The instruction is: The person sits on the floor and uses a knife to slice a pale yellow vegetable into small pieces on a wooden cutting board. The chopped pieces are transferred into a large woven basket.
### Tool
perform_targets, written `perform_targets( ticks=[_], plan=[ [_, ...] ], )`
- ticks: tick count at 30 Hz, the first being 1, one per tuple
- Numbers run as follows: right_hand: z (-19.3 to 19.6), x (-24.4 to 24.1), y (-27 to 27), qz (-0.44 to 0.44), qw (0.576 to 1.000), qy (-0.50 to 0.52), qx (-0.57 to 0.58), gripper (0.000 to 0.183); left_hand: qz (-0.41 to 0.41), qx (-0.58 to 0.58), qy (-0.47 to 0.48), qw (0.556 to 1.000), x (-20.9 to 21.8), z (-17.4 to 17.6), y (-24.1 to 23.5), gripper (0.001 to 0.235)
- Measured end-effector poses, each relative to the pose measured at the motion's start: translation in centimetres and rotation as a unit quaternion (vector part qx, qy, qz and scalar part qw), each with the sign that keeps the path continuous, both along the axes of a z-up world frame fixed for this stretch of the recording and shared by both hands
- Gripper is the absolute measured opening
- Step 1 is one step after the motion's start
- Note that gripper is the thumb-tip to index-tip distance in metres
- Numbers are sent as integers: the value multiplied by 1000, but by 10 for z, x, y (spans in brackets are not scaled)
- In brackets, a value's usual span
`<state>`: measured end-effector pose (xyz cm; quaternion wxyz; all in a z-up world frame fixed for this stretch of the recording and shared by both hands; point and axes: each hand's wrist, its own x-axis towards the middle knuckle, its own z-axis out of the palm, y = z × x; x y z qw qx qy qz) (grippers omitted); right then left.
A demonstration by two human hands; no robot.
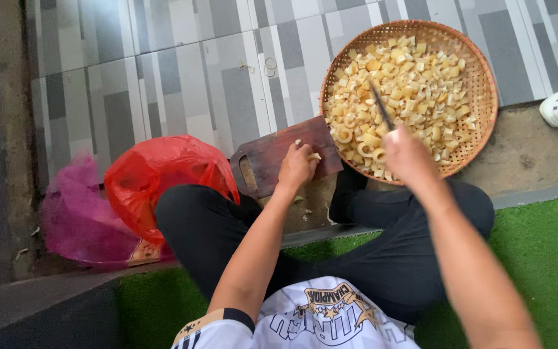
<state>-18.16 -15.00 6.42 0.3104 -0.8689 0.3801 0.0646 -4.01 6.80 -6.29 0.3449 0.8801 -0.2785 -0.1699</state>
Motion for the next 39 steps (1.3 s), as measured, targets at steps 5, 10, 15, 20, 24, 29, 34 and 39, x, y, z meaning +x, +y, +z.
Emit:
perform_targets(
  ticks=[5,10,15,20,24,29,34,39],
  plan=[
    [18,-7,-49,13,997,-2,-74,35,-4,1,71,997,7,7,-13,27],
    [7,2,-48,2,993,-86,-77,35,-18,52,185,981,9,36,-68,35],
    [14,2,-51,-38,993,-92,-58,33,-46,-170,71,982,14,6,-151,72],
    [18,-4,-62,-91,984,-149,-42,30,-82,63,100,990,-3,-88,-192,49],
    [17,0,-66,-97,980,-166,-50,29,-169,120,35,978,-31,-154,-193,51],
    [21,7,-67,-96,985,-140,-27,28,-139,172,152,963,-37,-192,-191,62],
    [31,18,-59,-104,989,-100,-11,31,-221,199,103,949,-31,-195,-198,55],
    [41,24,-53,-100,988,-113,-16,30,-112,202,235,944,-20,-179,-203,63]
  ],
)
